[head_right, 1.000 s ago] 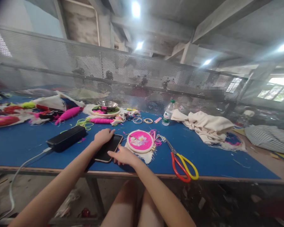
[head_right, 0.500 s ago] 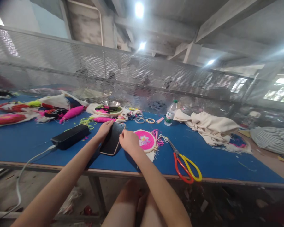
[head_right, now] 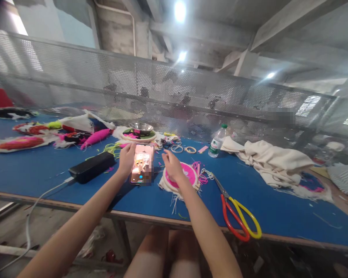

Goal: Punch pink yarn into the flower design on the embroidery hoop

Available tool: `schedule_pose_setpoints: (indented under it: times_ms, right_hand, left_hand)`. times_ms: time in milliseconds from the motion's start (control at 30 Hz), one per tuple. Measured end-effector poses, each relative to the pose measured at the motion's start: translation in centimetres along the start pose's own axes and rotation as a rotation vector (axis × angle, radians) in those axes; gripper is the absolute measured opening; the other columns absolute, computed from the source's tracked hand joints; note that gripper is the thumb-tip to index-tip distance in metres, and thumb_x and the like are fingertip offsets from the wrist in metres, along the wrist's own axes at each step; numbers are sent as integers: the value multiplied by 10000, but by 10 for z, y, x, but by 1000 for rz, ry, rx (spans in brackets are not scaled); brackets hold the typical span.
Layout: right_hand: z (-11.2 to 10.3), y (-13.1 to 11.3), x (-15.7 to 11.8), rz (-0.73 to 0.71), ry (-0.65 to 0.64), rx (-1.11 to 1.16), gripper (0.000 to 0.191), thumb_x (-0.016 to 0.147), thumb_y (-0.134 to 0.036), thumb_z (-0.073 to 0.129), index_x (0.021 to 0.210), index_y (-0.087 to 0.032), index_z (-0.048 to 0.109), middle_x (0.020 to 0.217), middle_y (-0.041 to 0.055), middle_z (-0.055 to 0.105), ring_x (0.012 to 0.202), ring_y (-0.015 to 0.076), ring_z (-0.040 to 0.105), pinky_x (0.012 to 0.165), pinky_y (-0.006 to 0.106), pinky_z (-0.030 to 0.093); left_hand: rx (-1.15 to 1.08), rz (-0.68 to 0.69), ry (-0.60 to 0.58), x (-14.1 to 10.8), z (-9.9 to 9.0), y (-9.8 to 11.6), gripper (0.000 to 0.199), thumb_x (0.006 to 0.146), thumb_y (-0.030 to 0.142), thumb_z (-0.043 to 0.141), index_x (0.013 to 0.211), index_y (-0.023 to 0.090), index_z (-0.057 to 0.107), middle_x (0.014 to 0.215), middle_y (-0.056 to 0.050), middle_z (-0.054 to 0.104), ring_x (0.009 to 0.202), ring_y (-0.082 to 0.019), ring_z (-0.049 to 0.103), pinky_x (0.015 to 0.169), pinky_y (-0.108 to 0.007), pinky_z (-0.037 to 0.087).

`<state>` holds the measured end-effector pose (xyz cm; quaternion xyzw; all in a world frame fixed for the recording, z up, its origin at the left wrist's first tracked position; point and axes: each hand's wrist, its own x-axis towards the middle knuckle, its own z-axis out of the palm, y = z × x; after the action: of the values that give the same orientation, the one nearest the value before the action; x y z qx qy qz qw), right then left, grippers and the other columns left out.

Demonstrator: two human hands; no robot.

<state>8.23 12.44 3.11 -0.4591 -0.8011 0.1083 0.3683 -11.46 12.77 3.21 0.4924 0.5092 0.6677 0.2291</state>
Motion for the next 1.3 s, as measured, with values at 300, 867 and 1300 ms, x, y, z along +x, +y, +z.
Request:
schedule_pose_setpoints:
  times_ms: [300,867,1300]
  right_hand:
    - [16,-18,-10,-60,-182,35,278,992,-328,322,1009,-196,566,959,47,667,895,186,594,788,260,404]
    - [4,-5,-6,98,-110,52,290,984,-325,327,1089,-179,555,1013,93,689,898,204,637,776,290,454]
    - [33,-17,-17,188,-160,213,1078,622,-115,767,1469,-204,105,1322,165,547,1106,277,593,879,361,489]
  left_hand:
    - [-117,227,78,-8,5,5,374,882,464,496,646,176,533,598,17,501,583,-119,460,549,-232,358]
    - [-508,-232,-537,-3,14,2,345,863,393,564,1162,233,628,1087,-69,699,917,-240,654,720,-319,503]
    - [-485,-220,-492,-1,19,-5,355,883,421,538,1172,226,605,1161,-73,674,1005,-237,636,802,-330,511]
